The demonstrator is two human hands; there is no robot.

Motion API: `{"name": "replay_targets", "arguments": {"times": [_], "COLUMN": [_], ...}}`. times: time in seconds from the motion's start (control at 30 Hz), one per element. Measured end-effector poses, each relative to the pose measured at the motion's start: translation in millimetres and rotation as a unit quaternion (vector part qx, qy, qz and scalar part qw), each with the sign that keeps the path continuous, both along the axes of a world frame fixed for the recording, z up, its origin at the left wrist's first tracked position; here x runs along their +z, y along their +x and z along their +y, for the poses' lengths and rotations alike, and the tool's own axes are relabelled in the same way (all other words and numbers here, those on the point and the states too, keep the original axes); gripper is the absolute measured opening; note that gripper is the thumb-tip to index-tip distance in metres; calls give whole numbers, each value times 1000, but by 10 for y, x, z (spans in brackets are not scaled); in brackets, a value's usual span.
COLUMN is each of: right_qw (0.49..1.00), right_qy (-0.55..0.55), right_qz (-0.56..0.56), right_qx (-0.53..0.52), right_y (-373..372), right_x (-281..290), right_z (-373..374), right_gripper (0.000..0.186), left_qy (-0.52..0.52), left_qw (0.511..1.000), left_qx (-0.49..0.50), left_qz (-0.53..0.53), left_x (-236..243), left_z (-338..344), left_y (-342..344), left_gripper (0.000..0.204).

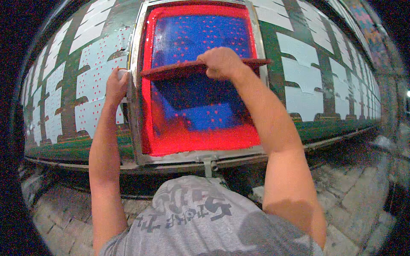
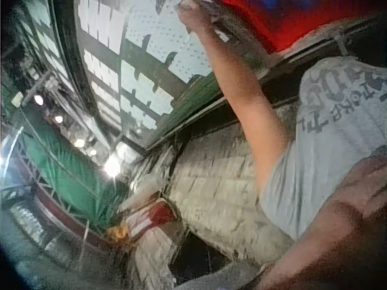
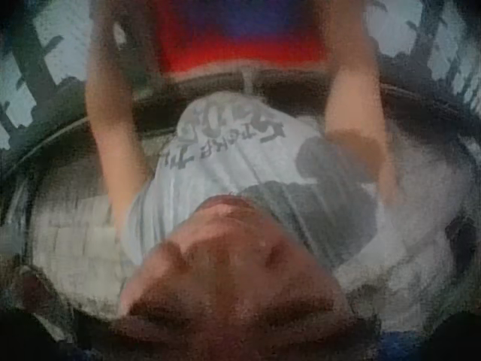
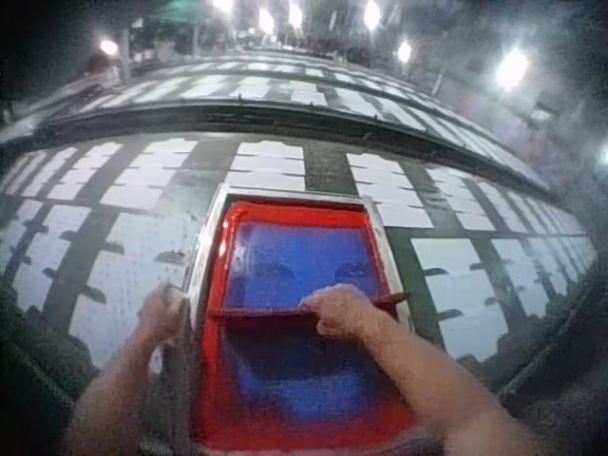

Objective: The person repeatedly places white paper sheets onto a green work surface, then uses a red-framed screen with a blue mesh to apply red dots onto the paper. The person aligns the screen, presses down with a squeegee, and lifts the screen to reveal the printed pattern. This cycle repeats across multiple sheets.

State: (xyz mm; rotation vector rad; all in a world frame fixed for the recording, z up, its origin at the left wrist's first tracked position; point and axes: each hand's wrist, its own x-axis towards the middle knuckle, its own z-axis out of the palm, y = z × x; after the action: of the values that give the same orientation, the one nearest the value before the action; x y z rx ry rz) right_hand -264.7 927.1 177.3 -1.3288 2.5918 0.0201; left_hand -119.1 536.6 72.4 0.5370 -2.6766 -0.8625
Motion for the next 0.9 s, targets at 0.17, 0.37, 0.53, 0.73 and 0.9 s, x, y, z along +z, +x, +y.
{"name": "replay_targets", "arguments": {"times": [0.17,0.37,0.53,0.73,0.9], "right_qw": [999,997,997,998,996], "right_qy": [2,-27,-21,-41,-85], "right_qz": [-27,-33,-23,43,-11], "right_qx": [-41,-59,-67,-12,8], "right_y": [914,1903,2514,2830,2957], "right_x": [36,78,18,-103,-134], "right_z": [224,468,619,759,960], "right_gripper": [41,46,48,45,68], "left_qy": [-32,19,90,82,42], "left_qw": [997,990,971,959,964], "left_qx": [69,115,204,257,252], "left_qz": [12,76,87,85,69], "left_x": [-63,-182,-206,-226,-426], "left_z": [44,304,623,758,635], "left_y": [92,411,617,601,537], "left_gripper": [47,44,39,38,41]}}
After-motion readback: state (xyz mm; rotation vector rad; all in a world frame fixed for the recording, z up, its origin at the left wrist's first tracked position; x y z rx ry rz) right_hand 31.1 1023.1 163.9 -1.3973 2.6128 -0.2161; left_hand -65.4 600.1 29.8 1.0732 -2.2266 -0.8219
